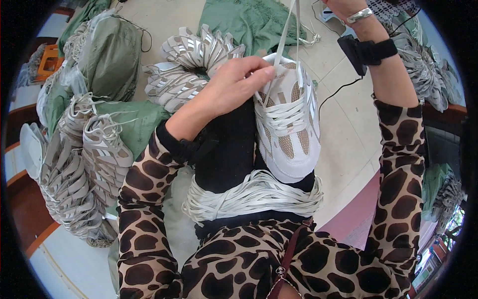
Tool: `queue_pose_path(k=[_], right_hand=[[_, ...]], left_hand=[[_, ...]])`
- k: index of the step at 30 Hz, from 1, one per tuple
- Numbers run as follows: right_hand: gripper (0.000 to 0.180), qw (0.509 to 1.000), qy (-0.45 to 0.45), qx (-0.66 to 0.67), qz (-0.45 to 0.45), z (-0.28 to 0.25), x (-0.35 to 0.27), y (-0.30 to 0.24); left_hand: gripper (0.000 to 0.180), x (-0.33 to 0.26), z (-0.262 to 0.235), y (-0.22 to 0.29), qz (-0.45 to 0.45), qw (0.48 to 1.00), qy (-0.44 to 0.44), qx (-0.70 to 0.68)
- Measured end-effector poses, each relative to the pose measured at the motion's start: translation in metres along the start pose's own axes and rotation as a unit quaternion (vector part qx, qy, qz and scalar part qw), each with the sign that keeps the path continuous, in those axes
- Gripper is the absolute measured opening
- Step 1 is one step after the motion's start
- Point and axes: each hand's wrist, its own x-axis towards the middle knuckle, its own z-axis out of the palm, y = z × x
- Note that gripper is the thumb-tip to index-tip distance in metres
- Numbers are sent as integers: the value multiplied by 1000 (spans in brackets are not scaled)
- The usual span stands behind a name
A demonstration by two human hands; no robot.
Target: Lacing a white sneaker while it rests on the lap.
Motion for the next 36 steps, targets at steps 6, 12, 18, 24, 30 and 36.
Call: queue_pose_path(k=[6,12,18,24,30,36], right_hand=[[32,999,-2,-29,-19,-10,-8,-14],[32,998,-4,60,-6,-11,-16,-21],[27,1000,-3,-6,1,-37,-23,4],[27,899,-124,-389,156,-62,-72,32],[33,993,-102,0,-56,15,-81,2],[30,948,-301,-42,94,21,-79,-10]], left_hand=[[23,7,3,-2,16,991,-94,-98],[19,1,4,-8,65,993,-86,56],[24,3,9,39,62,976,-54,-199],[31,45,-43,87,-3,954,-67,-293],[30,30,-61,109,-80,969,-190,-133],[26,-2,-68,101,-101,974,-169,-109]])
